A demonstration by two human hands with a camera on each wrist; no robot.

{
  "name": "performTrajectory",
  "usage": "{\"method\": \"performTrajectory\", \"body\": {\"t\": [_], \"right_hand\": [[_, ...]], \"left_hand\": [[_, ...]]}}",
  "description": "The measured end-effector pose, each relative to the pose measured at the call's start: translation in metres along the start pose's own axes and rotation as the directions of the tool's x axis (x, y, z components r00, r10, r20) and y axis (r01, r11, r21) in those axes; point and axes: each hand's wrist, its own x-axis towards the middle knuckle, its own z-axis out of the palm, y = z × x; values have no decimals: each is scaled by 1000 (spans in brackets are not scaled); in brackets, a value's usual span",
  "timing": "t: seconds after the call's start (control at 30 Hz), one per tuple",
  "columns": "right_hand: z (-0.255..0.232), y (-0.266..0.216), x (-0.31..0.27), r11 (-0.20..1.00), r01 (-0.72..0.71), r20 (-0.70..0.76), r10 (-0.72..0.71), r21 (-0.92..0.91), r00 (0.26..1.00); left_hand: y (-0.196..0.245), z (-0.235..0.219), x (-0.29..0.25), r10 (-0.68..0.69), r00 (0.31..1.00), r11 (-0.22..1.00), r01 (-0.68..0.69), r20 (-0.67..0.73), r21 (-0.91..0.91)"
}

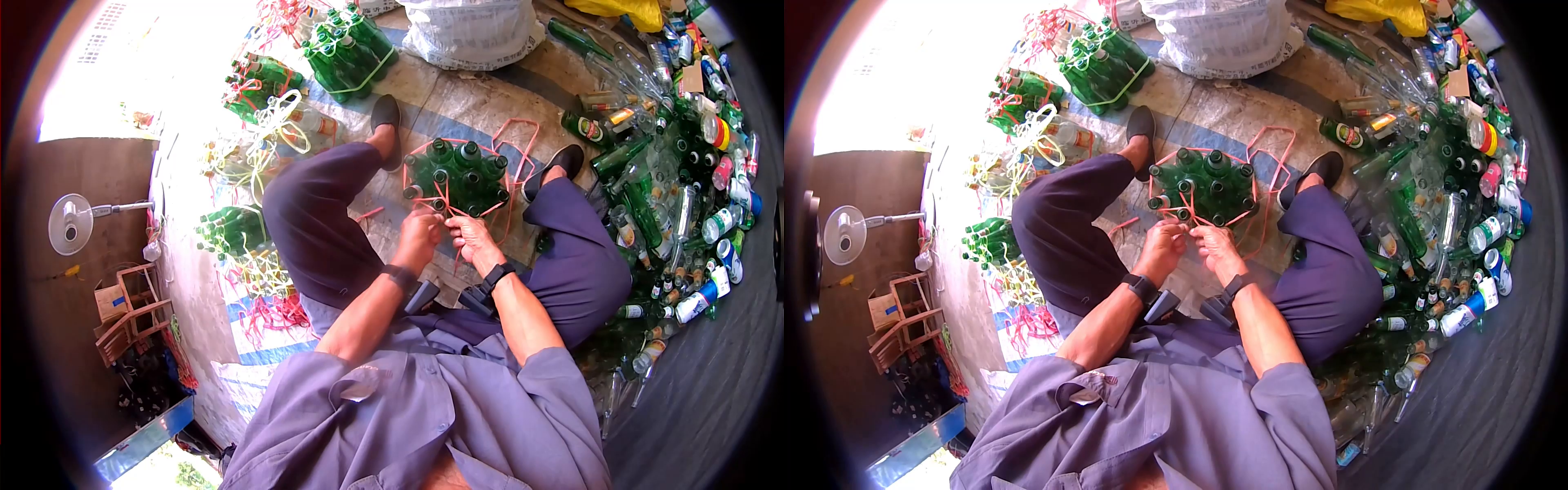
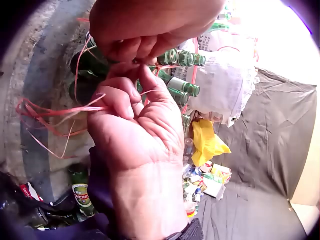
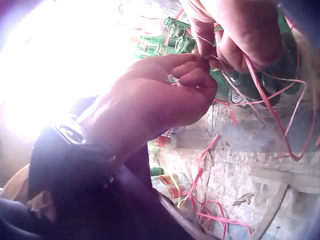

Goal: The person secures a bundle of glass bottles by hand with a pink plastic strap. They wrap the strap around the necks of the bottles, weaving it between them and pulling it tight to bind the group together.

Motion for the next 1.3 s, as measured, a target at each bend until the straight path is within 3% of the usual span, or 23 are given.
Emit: {"method": "performTrajectory", "body": {"t": [0.07,0.17,0.3,0.37,0.67,0.9,0.97,1.0,1.07,1.1,1.17,1.2,1.23,1.27,1.3], "right_hand": [[-2,2,3,1000,6,-31,-6,2,999],[0,-1,1,1000,-15,-39,14,-17,999],[4,-3,-4,1000,-12,-36,12,-8,999],[3,-2,-4,1000,-12,-28,12,4,1000],[5,-3,-6,997,22,16,-23,80,1000],[8,-7,-13,994,55,35,-59,91,998],[3,-4,-4,993,39,33,-43,112,999],[3,-4,-4,993,39,33,-42,112,999],[4,-5,-3,995,30,26,-32,94,999],[4,-5,-4,995,28,26,-31,94,999],[4,-7,-4,990,7,80,-18,139,997],[4,-8,-5,990,6,81,-18,140,997],[5,-9,-7,991,-22,74,12,129,997],[6,-10,-8,992,-50,66,43,119,997],[6,-10,-7,991,-51,66,43,120,997]], "left_hand": [[0,-10,3,-104,986,992,112,128,-57],[-1,-11,1,-143,983,989,147,115,-25],[4,-2,-8,-120,990,992,122,76,-18],[2,-1,-7,-115,993,990,113,18,90],[3,-3,-6,-115,987,981,96,113,167],[2,-2,-9,-86,993,954,59,79,294],[-16,-20,1,141,954,769,-274,264,578],[-24,-25,7,140,954,768,-273,264,579],[-39,-30,15,341,855,604,-518,391,605],[-43,-32,14,341,856,605,-517,389,606],[-49,-37,14,421,740,489,-673,525,556],[-39,-27,1,421,740,488,-672,525,556],[-18,-8,-24,169,942,717,-320,291,619],[-5,1,-38,-149,987,814,92,53,573],[-7,-11,-35,-149,987,813,93,52,574]]}}
